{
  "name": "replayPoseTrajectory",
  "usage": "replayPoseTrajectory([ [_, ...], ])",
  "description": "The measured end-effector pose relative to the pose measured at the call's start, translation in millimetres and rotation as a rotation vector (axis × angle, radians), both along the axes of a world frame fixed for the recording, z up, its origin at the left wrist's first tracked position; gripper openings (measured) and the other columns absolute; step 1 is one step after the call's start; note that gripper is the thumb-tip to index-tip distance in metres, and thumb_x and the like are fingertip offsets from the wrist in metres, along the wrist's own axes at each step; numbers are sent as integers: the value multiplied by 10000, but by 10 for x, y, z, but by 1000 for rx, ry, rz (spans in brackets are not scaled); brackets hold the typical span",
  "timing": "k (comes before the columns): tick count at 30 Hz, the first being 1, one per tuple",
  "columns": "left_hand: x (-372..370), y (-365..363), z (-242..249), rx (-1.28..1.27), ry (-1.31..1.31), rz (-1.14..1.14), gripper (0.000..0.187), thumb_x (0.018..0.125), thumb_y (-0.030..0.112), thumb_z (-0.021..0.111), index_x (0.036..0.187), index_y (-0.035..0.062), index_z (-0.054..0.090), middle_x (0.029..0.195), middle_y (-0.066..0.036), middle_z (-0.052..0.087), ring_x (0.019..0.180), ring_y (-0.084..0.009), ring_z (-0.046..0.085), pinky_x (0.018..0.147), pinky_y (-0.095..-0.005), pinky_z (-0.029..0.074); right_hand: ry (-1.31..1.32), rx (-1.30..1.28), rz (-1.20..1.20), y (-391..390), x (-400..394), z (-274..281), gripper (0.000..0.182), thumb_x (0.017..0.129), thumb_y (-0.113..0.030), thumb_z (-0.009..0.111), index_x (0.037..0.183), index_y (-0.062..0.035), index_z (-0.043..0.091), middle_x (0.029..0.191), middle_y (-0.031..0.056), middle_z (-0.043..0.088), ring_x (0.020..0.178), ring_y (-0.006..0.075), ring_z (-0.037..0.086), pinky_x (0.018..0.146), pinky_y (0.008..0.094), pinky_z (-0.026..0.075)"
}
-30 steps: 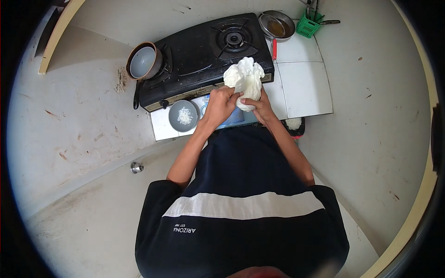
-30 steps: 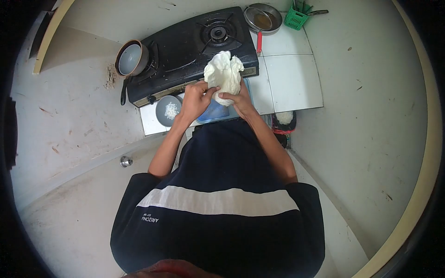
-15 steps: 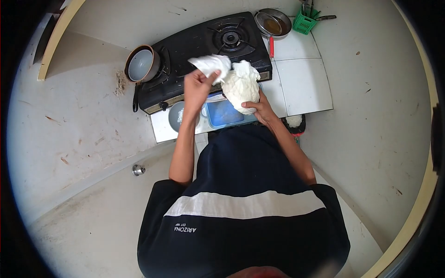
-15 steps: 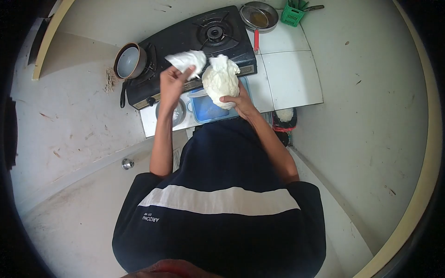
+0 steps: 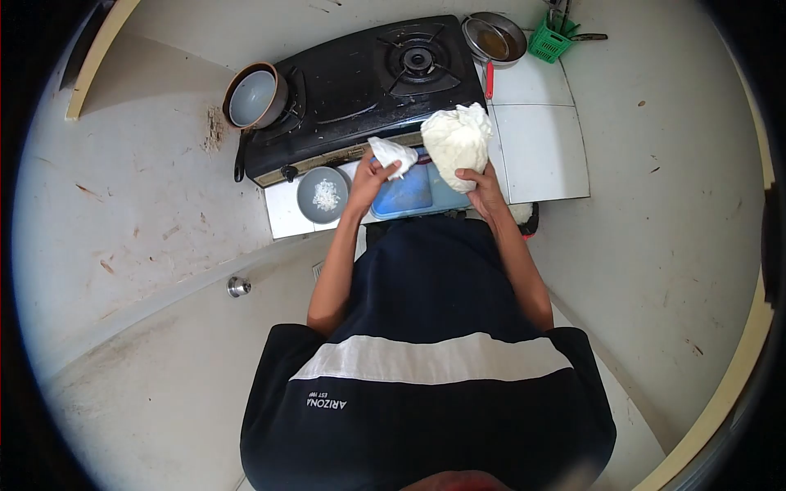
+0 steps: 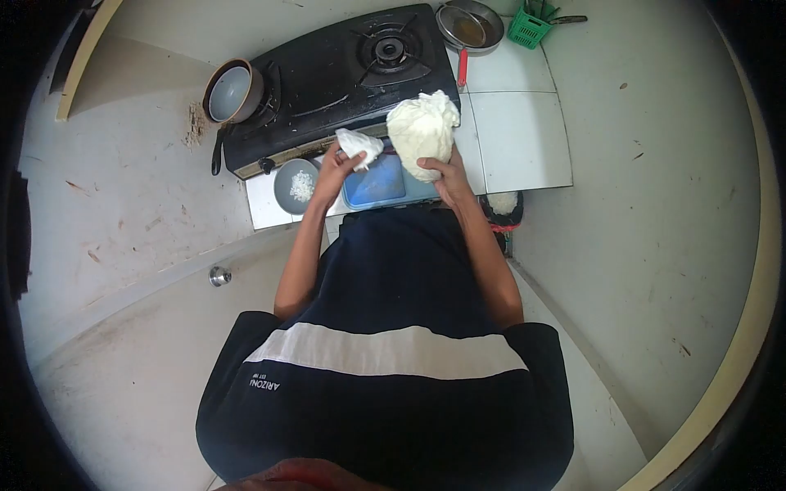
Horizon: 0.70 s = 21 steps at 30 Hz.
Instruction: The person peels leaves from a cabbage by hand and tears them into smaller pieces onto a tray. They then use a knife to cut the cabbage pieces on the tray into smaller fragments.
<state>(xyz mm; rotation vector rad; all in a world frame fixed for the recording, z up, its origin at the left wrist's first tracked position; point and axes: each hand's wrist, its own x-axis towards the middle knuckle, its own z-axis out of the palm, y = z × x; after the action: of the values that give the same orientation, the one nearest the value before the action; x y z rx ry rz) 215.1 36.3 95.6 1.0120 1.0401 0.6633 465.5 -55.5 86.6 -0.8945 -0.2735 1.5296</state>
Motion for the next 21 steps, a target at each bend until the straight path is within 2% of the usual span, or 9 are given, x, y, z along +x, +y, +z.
replayPoseTrajectory([
  [5, 190, -266, -374, -115, 13, -108, 727, 940, 42, 732, 1528, 44, 304, 1209, -145, 719, 1080, -210, 706, 876, -339, 582, 49, -45, -123, -190, 217, -116, 780, 771, 65, 717, 1481, -10, 404, 1363, 152, 577, 1266, 291, 588, 1053, 413, 511],
  [9, 452, -277, -818, -121, -75, -232, 729, 944, 70, 733, 1537, 52, 310, 1244, -137, 709, 1125, -208, 689, 936, -336, 551, 17, -37, -171, -356, 366, -155, 773, 808, 37, 683, 1515, 6, 373, 1430, 161, 549, 1318, 320, 563, 1104, 439, 487],
  [11, 604, -290, -1134, -82, -112, -278, 746, 937, 22, 728, 1546, 47, 299, 1207, -140, 724, 1067, -196, 703, 867, -331, 568, 16, -43, -188, -425, 416, -164, 777, 807, 37, 685, 1516, 7, 369, 1430, 164, 548, 1318, 323, 562, 1105, 441, 485],
  [13, 717, -328, -1311, -7, -78, -279, 674, 925, 68, 750, 1496, 23, 394, 1173, -157, 734, 1036, -235, 716, 862, -341, 562, 13, -47, -213, -489, 461, -120, 781, 806, 37, 687, 1517, 8, 366, 1430, 167, 547, 1317, 325, 562, 1106, 442, 482],
  [15, 767, -326, -1397, 217, 393, -395, 539, 921, 152, 762, 1378, -17, 533, 1133, -208, 722, 1034, -332, 706, 894, -389, 550, -35, -41, -187, -547, 489, -87, 797, 802, 30, 696, 1521, 13, 353, 1423, 172, 550, 1310, 325, 566, 1097, 446, 485],
  [16, 773, -343, -1400, 216, 387, -405, 539, 921, 152, 762, 1378, -17, 533, 1133, -208, 722, 1034, -332, 706, 894, -389, 550, -40, -45, -197, -567, 497, -85, 797, 802, 30, 696, 1521, 13, 353, 1423, 172, 550, 1310, 325, 566, 1097, 446, 485],
  [18, 784, -413, -1359, 745, 734, -368, 381, 947, 220, 743, 1216, -34, 647, 1137, -222, 694, 1085, -319, 683, 911, -401, 535, -74, -59, -181, -591, 508, -85, 815, 785, 33, 715, 1516, 14, 356, 1406, 179, 557, 1298, 321, 571, 1087, 440, 487],
  [19, 832, -437, -1227, 744, 729, -374, 381, 947, 220, 743, 1216, -34, 647, 1137, -222, 694, 1085, -319, 683, 911, -401, 535, -76, -63, -187, -592, 495, -52, 815, 785, 33, 715, 1516, 14, 356, 1406, 179, 557, 1298, 321, 571, 1087, 440, 487],
  [21, 908, -446, -870, 741, 572, -103, 412, 938, 248, 739, 1203, -55, 649, 1135, -288, 669, 1101, -441, 624, 970, -453, 501, -146, -95, -199, -582, 455, 23, 835, 765, 44, 731, 1511, 12, 356, 1399, 181, 555, 1287, 317, 575, 1090, 439, 480],
])
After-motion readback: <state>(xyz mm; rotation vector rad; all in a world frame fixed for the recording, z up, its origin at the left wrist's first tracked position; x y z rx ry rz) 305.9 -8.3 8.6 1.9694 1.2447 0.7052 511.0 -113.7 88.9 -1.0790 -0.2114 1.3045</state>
